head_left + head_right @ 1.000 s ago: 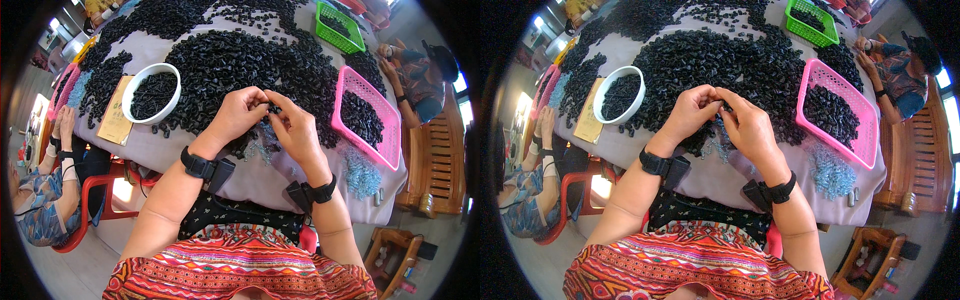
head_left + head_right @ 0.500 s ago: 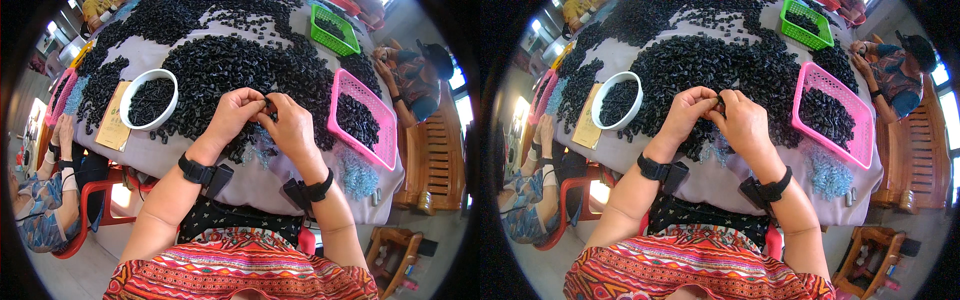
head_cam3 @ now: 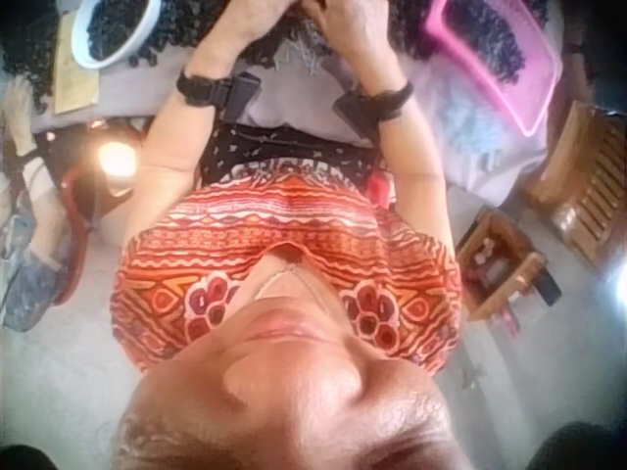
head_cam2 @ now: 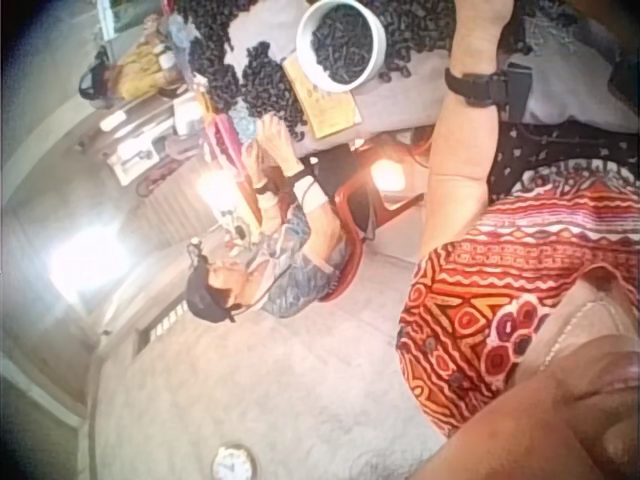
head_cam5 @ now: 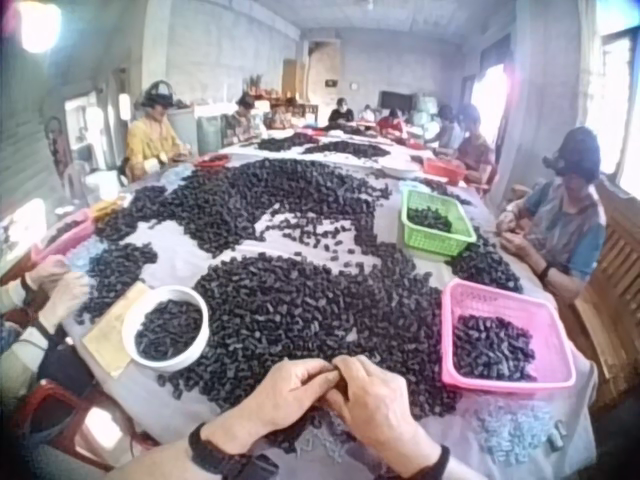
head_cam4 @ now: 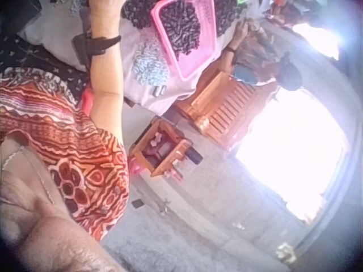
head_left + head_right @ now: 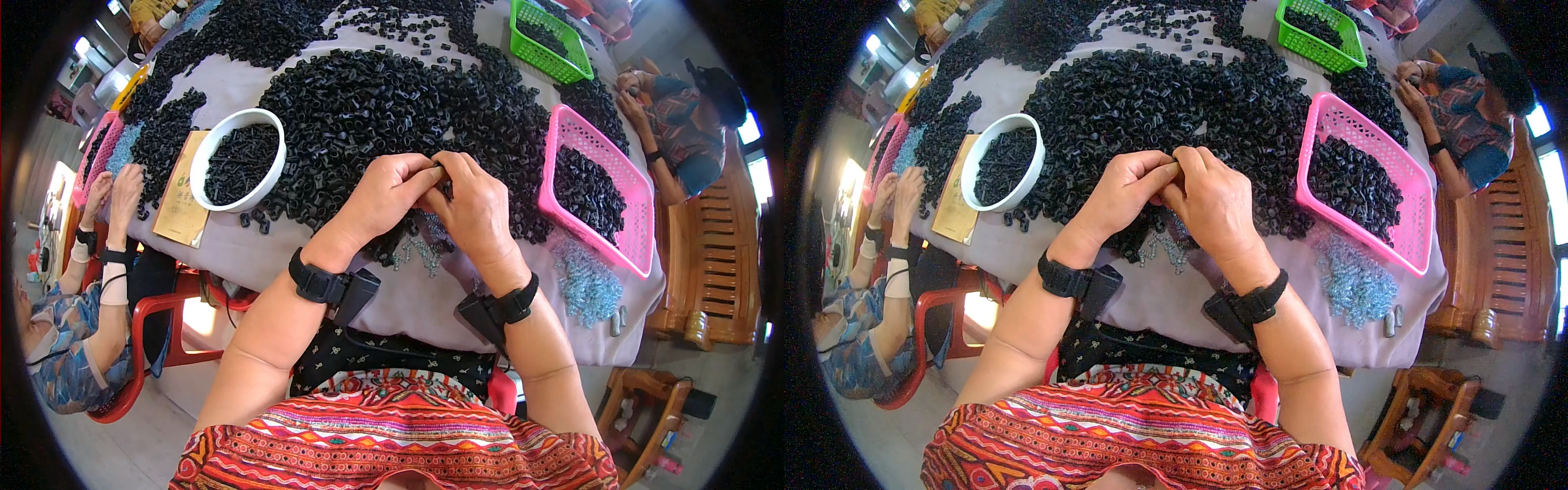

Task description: Assemble small shoe components by inserting blue plastic parts into black rubber housings.

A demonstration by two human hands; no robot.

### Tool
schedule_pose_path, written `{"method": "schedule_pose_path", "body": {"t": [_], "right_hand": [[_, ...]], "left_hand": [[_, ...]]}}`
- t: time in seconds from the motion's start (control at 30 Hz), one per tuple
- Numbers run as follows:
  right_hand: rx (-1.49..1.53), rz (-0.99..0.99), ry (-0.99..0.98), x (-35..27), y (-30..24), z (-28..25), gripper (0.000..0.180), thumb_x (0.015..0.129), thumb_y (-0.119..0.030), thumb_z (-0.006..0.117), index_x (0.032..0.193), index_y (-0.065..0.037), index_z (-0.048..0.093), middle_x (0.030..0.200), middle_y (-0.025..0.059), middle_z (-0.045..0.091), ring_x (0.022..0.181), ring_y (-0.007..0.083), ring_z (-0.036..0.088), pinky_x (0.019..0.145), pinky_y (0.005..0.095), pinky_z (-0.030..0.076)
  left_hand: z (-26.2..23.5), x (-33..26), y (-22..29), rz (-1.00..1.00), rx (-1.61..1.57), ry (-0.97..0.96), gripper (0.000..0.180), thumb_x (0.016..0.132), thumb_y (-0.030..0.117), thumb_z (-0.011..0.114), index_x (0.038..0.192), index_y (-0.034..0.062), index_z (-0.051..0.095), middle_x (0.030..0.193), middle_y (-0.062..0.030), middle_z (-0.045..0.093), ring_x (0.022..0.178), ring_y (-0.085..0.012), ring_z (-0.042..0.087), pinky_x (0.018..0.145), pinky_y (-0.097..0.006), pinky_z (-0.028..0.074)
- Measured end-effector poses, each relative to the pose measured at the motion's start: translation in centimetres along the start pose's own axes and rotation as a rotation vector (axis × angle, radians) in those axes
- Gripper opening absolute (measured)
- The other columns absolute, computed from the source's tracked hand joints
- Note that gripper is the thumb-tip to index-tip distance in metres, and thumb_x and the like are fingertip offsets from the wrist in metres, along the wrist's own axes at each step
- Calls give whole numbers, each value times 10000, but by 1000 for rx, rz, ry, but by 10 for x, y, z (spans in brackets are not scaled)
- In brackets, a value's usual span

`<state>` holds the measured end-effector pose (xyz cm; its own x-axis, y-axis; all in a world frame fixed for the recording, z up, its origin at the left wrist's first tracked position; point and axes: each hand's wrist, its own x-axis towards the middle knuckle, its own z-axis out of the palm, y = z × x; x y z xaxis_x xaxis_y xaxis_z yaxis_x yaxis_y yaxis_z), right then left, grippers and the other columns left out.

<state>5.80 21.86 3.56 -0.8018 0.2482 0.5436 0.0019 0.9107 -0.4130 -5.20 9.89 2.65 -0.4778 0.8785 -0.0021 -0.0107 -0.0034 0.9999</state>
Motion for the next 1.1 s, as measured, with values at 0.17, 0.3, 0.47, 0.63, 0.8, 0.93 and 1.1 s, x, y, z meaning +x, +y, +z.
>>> {"method": "schedule_pose_path", "body": {"t": [0.17,0.3,0.47,0.63,0.8,0.93,1.1], "right_hand": [[10,10,21,-1,-1,-2,282,733,-146,749,956,-52,604,813,102,623,714,313,651,609,397,525],[-5,-2,11,-3,-1,-2,255,737,-142,740,936,-54,607,807,103,629,705,312,653,601,399,522],[-34,-8,-3,-5,-2,1,249,749,-149,731,947,-59,610,820,103,636,713,313,658,605,402,523],[-1,33,13,-6,-3,2,274,754,-148,728,991,-60,623,820,111,630,728,326,657,626,409,525],[54,92,-27,-4,-5,-1,325,742,-135,745,1037,-58,631,878,112,622,782,325,655,658,409,525],[46,44,-10,-4,-6,-2,345,732,-133,759,1044,-57,632,903,108,618,797,327,651,666,407,525],[76,61,-59,-5,-5,-1,383,722,-147,767,1062,-58,614,908,107,620,818,326,647,686,413,528]], "left_hand": [[-1,1,-4,27,9,-40,261,1004,236,561,966,4,677,815,5,657,714,-46,587,630,-203,475],[-4,0,-5,-5,23,-76,263,1008,232,547,961,7,676,816,-5,666,681,-60,608,606,-205,490],[-3,-1,-9,1,8,-57,263,1008,231,548,970,6,679,815,-12,672,673,-68,621,614,-211,507],[-3,1,-16,29,20,-39,261,1007,230,547,975,8,680,825,-8,675,678,-64,618,610,-209,501],[-2,1,-14,74,-25,-26,238,999,202,553,999,1,681,846,8,669,708,-43,596,621,-201,482],[0,0,-10,59,-79,-10,231,993,189,558,993,-5,682,842,9,665,707,-39,583,625,-203,476],[-1,1,-13,48,-16,1,229,990,177,557,983,-11,688,837,1,666,695,-44,571,620,-209,469]]}}
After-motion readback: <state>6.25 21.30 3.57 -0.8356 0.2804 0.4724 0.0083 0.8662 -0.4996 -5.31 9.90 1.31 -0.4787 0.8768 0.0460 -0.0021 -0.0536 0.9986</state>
